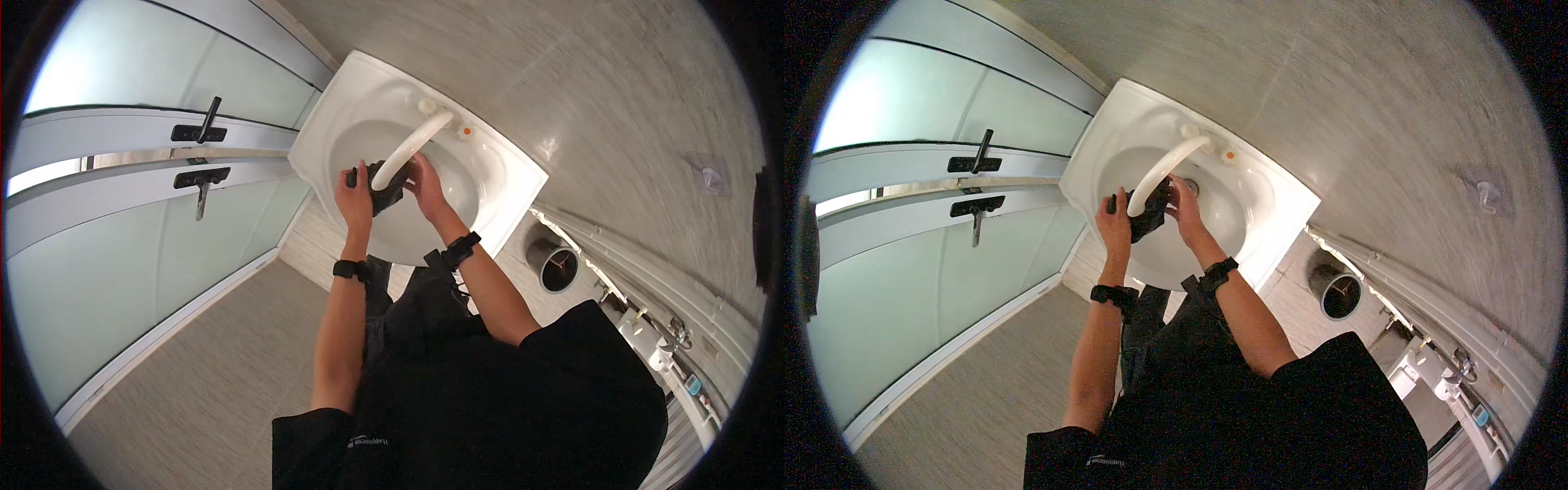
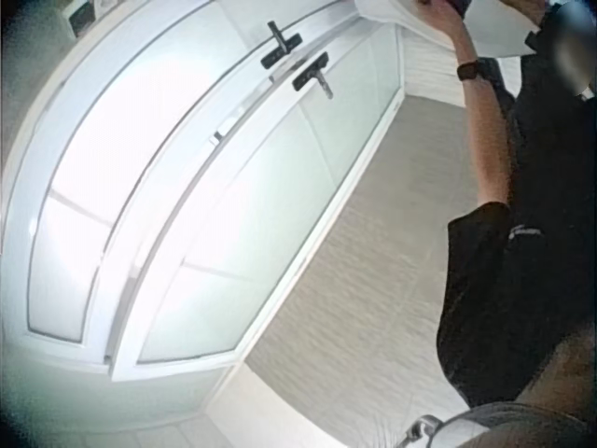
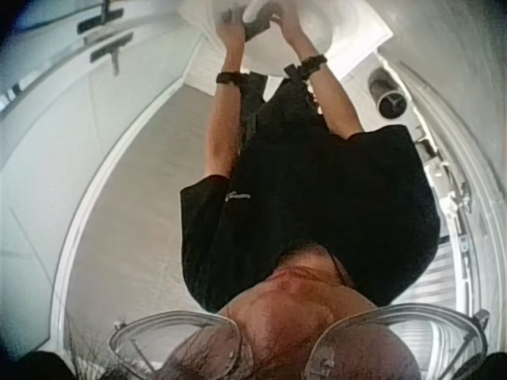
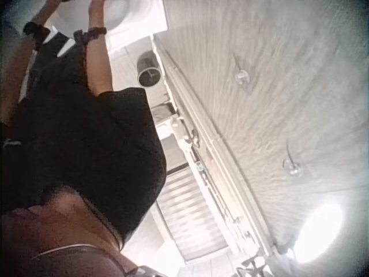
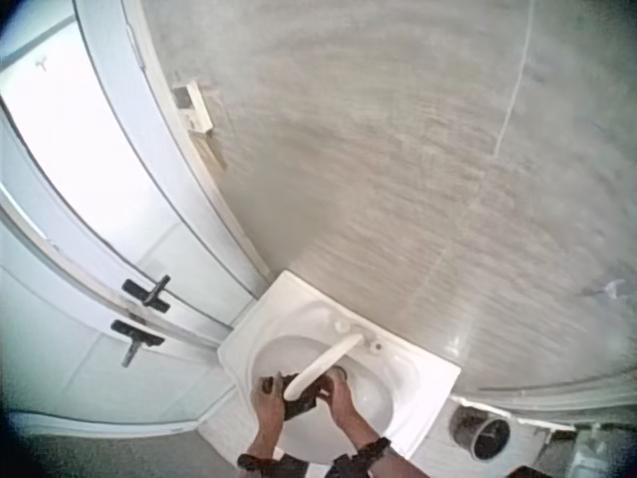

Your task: Washing a cleaning cloth in a bathroom sink.

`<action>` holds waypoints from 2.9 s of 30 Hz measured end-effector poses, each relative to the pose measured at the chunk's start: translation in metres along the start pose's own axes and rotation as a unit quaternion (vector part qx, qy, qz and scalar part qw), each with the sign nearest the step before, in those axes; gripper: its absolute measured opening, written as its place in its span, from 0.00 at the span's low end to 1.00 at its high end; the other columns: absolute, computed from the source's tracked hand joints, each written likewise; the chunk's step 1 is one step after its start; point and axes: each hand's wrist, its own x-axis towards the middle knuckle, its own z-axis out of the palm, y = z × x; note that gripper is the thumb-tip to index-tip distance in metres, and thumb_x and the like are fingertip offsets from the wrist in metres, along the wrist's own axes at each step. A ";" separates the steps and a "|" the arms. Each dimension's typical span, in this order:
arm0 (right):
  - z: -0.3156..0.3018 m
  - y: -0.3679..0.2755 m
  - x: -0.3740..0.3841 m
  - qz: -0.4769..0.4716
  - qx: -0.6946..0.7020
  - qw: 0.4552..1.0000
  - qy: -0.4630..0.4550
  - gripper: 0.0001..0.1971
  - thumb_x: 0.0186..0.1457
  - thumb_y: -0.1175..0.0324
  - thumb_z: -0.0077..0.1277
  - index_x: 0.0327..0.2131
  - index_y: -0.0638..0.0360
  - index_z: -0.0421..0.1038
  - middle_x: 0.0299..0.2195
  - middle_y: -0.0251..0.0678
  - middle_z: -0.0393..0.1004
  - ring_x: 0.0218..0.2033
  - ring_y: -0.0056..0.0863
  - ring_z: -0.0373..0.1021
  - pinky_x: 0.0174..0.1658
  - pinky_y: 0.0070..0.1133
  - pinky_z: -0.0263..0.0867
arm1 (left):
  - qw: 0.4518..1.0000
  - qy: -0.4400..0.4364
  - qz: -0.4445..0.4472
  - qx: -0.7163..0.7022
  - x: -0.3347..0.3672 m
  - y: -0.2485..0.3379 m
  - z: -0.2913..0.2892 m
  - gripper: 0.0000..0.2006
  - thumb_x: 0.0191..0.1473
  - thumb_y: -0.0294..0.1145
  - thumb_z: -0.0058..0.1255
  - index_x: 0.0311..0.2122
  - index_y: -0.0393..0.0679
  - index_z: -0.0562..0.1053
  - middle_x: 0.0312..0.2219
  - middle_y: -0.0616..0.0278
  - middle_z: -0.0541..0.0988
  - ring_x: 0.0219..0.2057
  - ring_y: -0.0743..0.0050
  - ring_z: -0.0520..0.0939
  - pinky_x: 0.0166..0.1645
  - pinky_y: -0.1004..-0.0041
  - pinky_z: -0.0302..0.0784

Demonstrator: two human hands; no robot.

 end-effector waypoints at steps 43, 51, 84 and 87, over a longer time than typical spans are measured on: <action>0.000 0.063 0.020 0.321 0.298 0.875 -0.207 0.27 0.52 0.39 0.42 0.45 0.48 0.68 0.42 0.32 0.72 0.43 0.31 0.68 0.45 0.39 0.64 | 0.969 -0.090 0.183 0.137 0.003 -0.007 0.019 0.19 0.39 0.30 0.61 0.40 0.39 0.73 0.29 0.52 0.78 0.30 0.58 0.80 0.36 0.67 0.74; -0.013 0.085 0.031 0.267 0.454 0.810 -0.259 0.23 0.56 0.48 0.38 0.47 0.53 0.66 0.43 0.38 0.71 0.45 0.36 0.68 0.51 0.38 0.62 | 0.939 -0.160 0.269 0.142 -0.005 -0.010 0.019 0.28 0.34 0.33 0.65 0.45 0.41 0.70 0.39 0.53 0.76 0.38 0.52 0.78 0.42 0.64 0.73; 0.044 0.033 0.014 0.182 0.371 0.883 -0.223 0.21 0.58 0.47 0.38 0.41 0.53 0.69 0.36 0.38 0.73 0.41 0.34 0.69 0.46 0.36 0.66 | 0.928 -0.083 0.349 0.100 0.006 0.001 0.011 0.10 0.39 0.30 0.57 0.25 0.39 0.68 0.24 0.53 0.73 0.29 0.49 0.74 0.32 0.60 0.68; 0.012 0.065 0.052 0.214 0.482 0.816 -0.237 0.19 0.58 0.52 0.37 0.42 0.55 0.68 0.38 0.40 0.73 0.41 0.37 0.69 0.44 0.35 0.66 | 0.928 -0.099 0.352 0.071 0.003 0.013 0.030 0.10 0.38 0.30 0.57 0.24 0.39 0.68 0.23 0.53 0.73 0.28 0.48 0.74 0.30 0.60 0.68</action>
